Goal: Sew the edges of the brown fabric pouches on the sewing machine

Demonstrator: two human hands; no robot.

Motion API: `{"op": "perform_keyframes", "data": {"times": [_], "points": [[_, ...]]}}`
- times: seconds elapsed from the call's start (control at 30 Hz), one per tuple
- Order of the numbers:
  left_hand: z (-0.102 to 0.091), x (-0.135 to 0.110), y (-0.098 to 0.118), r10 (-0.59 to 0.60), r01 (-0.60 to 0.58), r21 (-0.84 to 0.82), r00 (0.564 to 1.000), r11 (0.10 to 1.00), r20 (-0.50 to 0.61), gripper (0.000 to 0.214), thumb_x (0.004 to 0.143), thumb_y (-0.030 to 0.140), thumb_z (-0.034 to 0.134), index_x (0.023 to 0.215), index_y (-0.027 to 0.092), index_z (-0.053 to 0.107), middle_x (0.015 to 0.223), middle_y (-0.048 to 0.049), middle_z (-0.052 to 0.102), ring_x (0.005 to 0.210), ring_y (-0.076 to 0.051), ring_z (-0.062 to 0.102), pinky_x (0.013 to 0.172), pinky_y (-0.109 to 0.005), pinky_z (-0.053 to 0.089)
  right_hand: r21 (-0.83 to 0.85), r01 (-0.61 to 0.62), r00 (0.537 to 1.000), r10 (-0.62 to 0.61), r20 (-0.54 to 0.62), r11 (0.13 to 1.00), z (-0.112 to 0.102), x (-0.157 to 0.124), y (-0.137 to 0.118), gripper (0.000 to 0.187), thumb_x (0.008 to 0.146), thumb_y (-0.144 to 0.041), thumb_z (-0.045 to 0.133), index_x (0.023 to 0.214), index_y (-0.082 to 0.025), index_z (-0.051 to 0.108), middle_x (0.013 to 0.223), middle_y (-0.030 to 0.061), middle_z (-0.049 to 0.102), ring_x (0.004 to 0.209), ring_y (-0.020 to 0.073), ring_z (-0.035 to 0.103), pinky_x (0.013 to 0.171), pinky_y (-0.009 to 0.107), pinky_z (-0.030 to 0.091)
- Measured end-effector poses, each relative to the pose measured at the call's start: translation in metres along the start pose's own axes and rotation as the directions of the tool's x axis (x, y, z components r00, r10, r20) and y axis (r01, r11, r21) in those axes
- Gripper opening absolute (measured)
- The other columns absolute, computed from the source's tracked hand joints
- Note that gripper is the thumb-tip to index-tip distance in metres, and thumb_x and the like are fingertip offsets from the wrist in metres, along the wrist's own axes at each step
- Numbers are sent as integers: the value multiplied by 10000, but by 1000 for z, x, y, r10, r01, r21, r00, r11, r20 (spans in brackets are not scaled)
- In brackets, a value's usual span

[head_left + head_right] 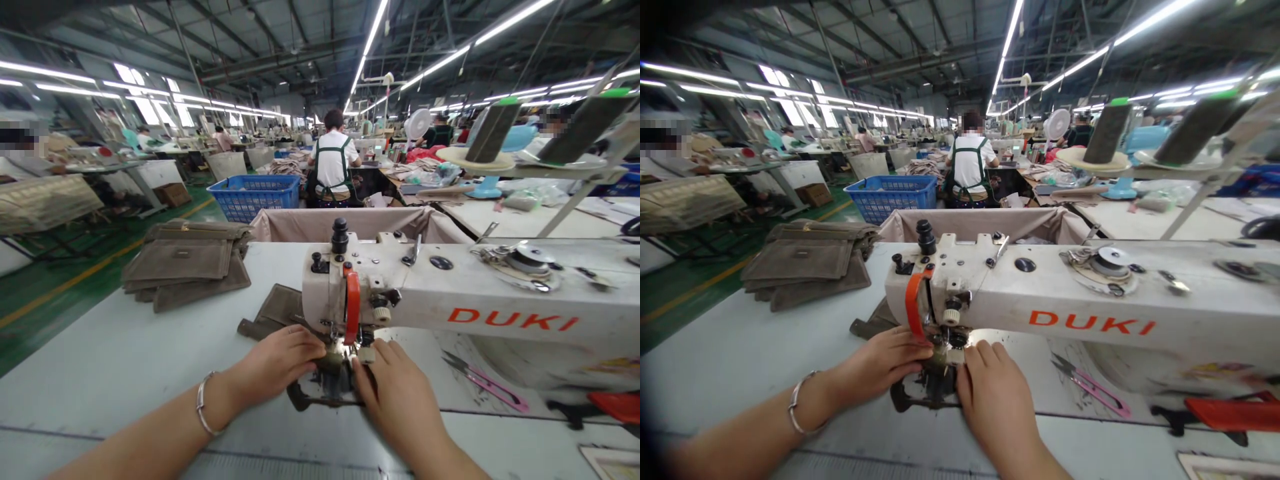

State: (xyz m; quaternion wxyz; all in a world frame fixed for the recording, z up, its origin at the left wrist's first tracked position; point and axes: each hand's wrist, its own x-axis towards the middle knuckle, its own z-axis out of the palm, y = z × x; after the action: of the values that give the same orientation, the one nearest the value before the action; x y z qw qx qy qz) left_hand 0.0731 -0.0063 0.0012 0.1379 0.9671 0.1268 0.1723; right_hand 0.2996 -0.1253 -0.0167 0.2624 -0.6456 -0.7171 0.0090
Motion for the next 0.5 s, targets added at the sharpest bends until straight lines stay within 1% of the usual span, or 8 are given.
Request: {"op": "perform_keyframes", "data": {"times": [0.07, 0.13, 0.2, 0.27, 0.33, 0.4, 0.5], "points": [[6, 0, 9, -51, 49, -61, 998, 997, -30, 212, 956, 155, 564, 1157, 204, 611, 1150, -30, 667, 1093, -183, 586, 1035, -359, 437, -31, 20, 1000, -21, -10, 999, -2, 0, 1, 252, 960, -222, 477, 726, -205, 571, 752, 46, 554, 794, 250, 487, 718, 398, 403], [12, 3, 18, -107, 102, -80, 993, 992, -53, 201, 912, 160, 633, 1107, 208, 630, 1130, -22, 680, 1082, -202, 593, 1019, -379, 446, -5, 35, 998, -35, -49, 999, -2, -2, 0, 295, 960, -242, 493, 674, -202, 555, 701, 41, 537, 760, 241, 477, 711, 396, 395], [18, 6, 27, -157, 150, -81, 983, 985, -91, 183, 880, 152, 673, 1052, 205, 645, 1102, -18, 691, 1052, -213, 606, 1002, -393, 454, 79, 84, 994, -78, -77, 993, -1, -5, -3, 204, 946, -230, 528, 756, -190, 594, 768, 50, 571, 802, 243, 491, 745, 400, 411], [24, 8, 33, -184, 175, -83, 974, 981, -129, 160, 878, 115, 661, 1013, 200, 650, 1070, -14, 698, 1017, -206, 618, 986, -385, 464, 182, 163, 986, -153, -69, 970, 3, -7, -5, 106, 938, -161, 526, 918, -180, 629, 880, 65, 607, 876, 241, 513, 797, 394, 434], [28, 9, 37, -201, 190, -84, 967, 978, -159, 176, 877, 65, 633, 996, 194, 653, 1046, -12, 700, 998, -200, 621, 970, -369, 477, 260, 202, 979, -199, -37, 944, 8, -8, -6, 184, 937, -94, 496, 1029, -182, 629, 945, 72, 623, 917, 229, 531, 823, 372, 455], [31, 9, 38, -217, 204, -90, 960, 975, -175, 190, 857, 54, 650, 987, 193, 658, 1042, -11, 699, 997, -204, 620, 959, -364, 487, 293, 184, 982, -188, -15, 938, 12, -7, -6, 206, 936, -76, 487, 1023, -188, 636, 935, 71, 629, 919, 223, 544, 824, 361, 471], [31, 9, 37, -225, 209, -106, 959, 972, -172, 178, 855, 77, 671, 986, 197, 664, 1049, -6, 698, 998, -203, 619, 955, -354, 494, 291, 166, 985, -170, -10, 942, 15, -7, -5, 166, 925, -95, 521, 978, -191, 645, 932, 72, 635, 928, 236, 555, 836, 385, 484]]}}
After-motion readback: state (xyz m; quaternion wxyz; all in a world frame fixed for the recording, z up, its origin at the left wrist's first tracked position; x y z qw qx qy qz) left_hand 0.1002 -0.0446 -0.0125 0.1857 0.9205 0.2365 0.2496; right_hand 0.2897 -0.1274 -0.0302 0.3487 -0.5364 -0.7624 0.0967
